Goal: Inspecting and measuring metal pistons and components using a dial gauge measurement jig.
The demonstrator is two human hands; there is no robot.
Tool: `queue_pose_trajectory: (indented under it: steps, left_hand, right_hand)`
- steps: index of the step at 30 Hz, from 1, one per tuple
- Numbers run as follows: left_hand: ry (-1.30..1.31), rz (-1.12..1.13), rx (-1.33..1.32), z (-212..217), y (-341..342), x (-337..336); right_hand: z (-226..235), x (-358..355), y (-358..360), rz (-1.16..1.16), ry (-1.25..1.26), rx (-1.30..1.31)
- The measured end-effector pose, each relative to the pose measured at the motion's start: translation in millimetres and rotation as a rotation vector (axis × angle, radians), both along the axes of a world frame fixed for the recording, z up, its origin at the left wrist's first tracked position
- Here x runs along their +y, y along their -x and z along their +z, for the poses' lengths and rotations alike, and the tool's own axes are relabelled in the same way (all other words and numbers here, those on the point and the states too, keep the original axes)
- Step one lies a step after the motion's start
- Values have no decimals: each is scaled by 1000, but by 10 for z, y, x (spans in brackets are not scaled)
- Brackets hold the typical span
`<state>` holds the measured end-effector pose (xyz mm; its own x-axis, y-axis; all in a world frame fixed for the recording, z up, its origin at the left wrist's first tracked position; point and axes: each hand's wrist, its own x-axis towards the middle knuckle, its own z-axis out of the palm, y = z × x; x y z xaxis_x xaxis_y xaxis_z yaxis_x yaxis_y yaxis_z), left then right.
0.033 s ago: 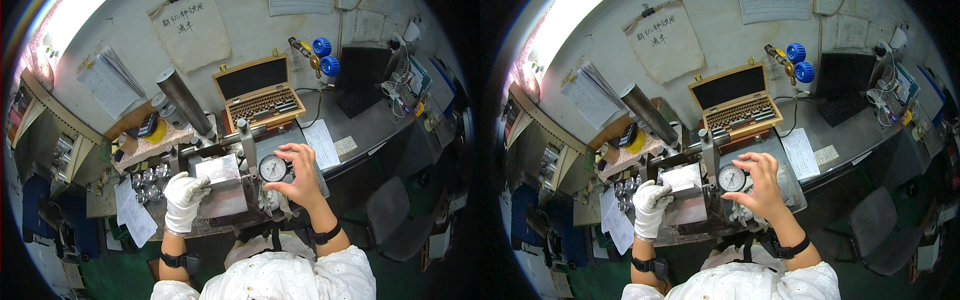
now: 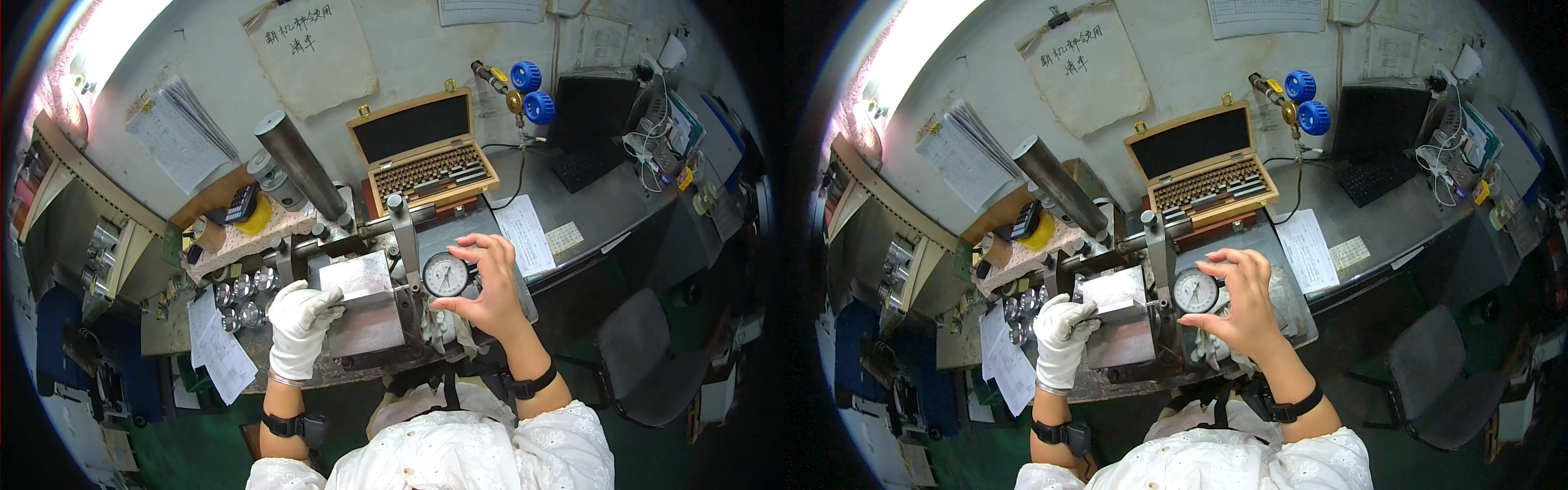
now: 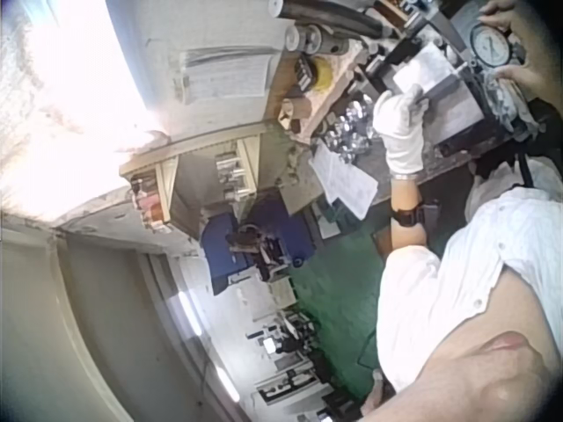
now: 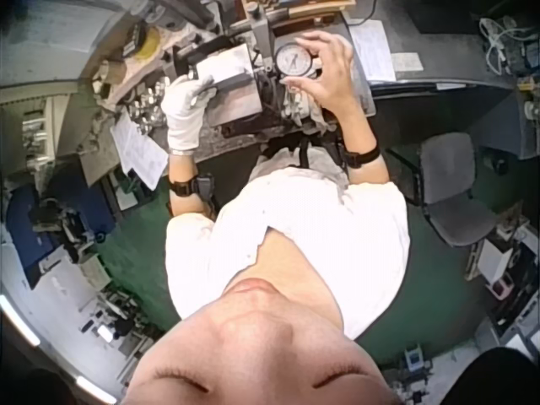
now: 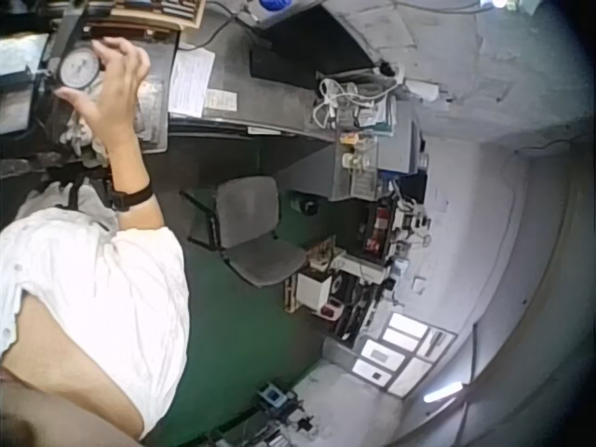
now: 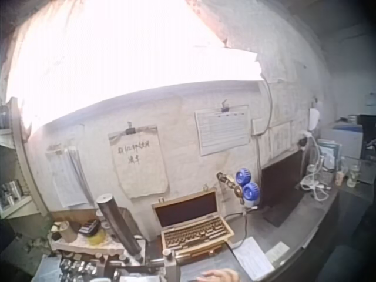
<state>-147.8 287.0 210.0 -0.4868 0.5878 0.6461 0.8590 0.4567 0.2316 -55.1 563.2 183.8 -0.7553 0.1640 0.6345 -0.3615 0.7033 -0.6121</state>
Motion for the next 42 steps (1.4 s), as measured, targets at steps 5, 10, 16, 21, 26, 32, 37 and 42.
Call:
queue_pose_trajectory:
  steps: [5, 10, 16, 21, 26, 32, 37, 42]
  left_hand:
    - [-22, -11, 15, -19, 60, 12]
    - [-5, -7, 26, -13, 50, 23]
    - [5, -2, 10, 20, 29, 36]
    - [5, -3, -9, 17, 31, 19]
    - [26, 3, -24, 23, 32, 30]
    - [41, -13, -2, 8, 42, -2]
    - [13, -10, -37, 27, 14, 20]
    - [26, -8, -27, 37, 12, 27]
  right_hand:
    - [5, 13, 44, -11, -12, 8]
    - [-13, 21, 40, -17, -15, 10]
    - [8, -8, 20, -28, -13, 19]
    - [147, -220, -143, -182, -55, 117]
    - [60, -631, -186, 191, 205, -46]
    - [-12, -826, -123, 189, 222, -284]
    - [-10, -805, -116, 216, 230, -310]
    - [-16, -799, -98, 236, 262, -304]
